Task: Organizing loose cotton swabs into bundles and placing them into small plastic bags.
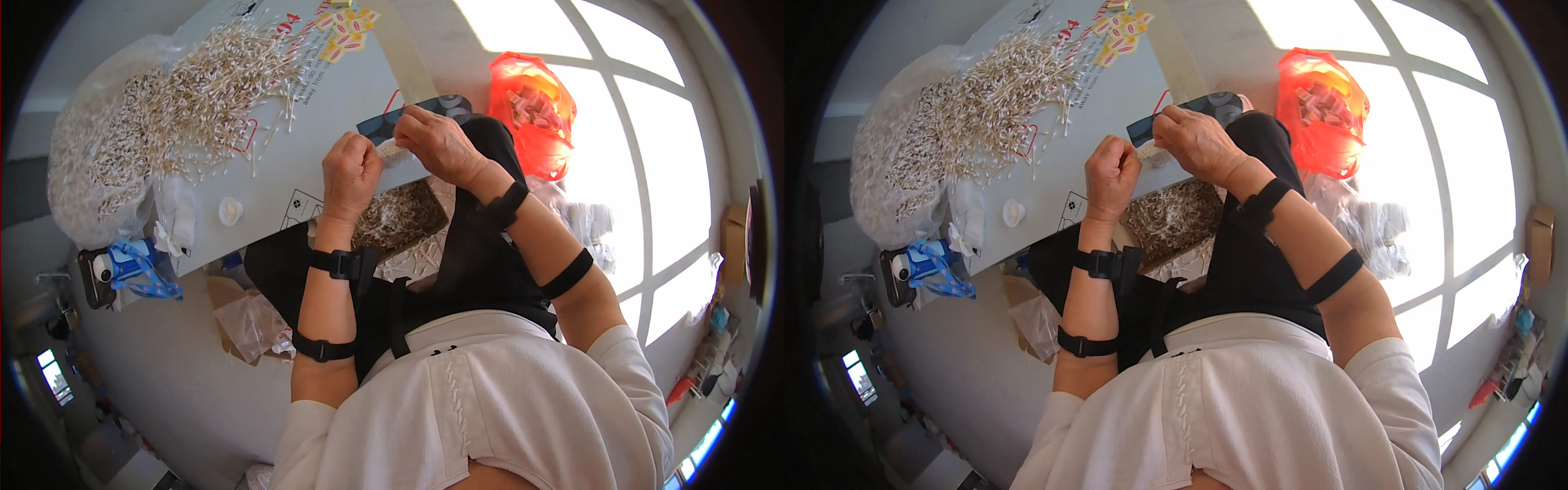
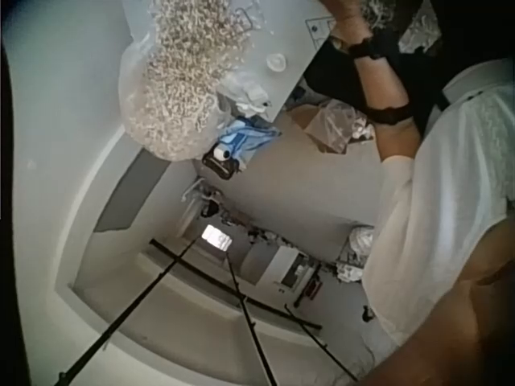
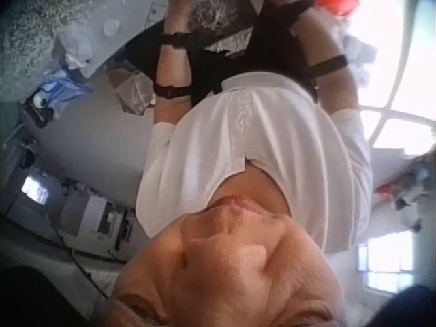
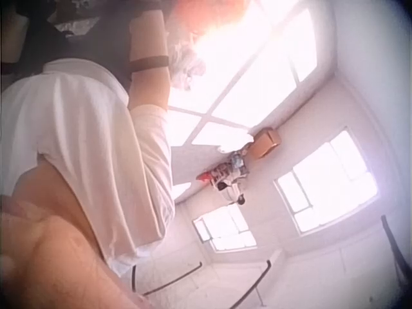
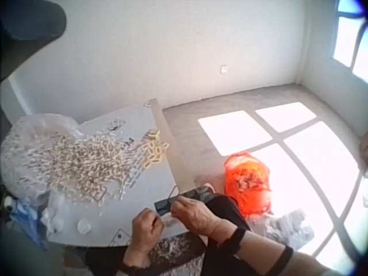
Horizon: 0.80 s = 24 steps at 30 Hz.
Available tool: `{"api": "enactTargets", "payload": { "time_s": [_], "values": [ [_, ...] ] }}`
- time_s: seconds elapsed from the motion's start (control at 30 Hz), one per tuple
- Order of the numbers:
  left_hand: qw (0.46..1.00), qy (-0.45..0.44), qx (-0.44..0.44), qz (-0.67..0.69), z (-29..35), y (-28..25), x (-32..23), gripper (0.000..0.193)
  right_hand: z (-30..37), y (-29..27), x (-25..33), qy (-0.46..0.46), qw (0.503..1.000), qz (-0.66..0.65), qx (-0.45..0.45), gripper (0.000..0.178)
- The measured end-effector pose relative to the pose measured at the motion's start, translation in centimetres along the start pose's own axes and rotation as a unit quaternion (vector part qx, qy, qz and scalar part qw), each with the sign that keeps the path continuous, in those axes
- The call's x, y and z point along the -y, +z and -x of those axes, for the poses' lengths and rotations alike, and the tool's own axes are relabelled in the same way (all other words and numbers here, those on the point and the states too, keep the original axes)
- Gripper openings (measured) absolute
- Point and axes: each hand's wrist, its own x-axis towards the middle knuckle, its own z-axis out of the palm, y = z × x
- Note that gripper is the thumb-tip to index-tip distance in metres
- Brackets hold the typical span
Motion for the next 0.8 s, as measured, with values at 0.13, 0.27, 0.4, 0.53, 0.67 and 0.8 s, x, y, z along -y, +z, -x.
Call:
{"api": "enactTargets", "payload": {
  "time_s": [0.13, 0.27, 0.4, 0.53, 0.67, 0.8],
  "values": [
    [0.996, 0.081, -0.018, -0.029, -0.9, -0.4, -0.7, 0.014, 0.2, 0.0, -0.2, 0.003, 1.000, 0.007, -0.004, 0.011],
    [0.985, 0.145, 0.014, -0.094, -1.4, -0.8, -1.0, 0.013, 0.1, 0.1, -0.3, 0.009, 1.000, 0.010, -0.006, 0.010],
    [0.988, 0.125, 0.027, -0.087, -1.3, -0.9, -1.2, 0.012, 0.1, 0.2, -0.2, -0.011, 1.000, 0.016, -0.006, 0.011],
    [0.985, 0.147, 0.016, -0.089, -1.6, -0.4, -1.3, 0.012, 0.1, 0.2, 0.0, -0.011, 1.000, 0.026, -0.002, 0.013],
    [0.979, 0.166, 0.015, -0.121, -1.7, -0.1, -1.0, 0.014, 0.0, 0.2, 0.1, -0.002, 1.000, 0.023, 0.001, 0.012],
    [0.986, 0.136, 0.014, -0.097, -1.6, 0.4, -0.7, 0.014, -0.4, -0.2, 0.2, -0.056, 0.997, 0.053, -0.024, 0.012]
  ]
}}
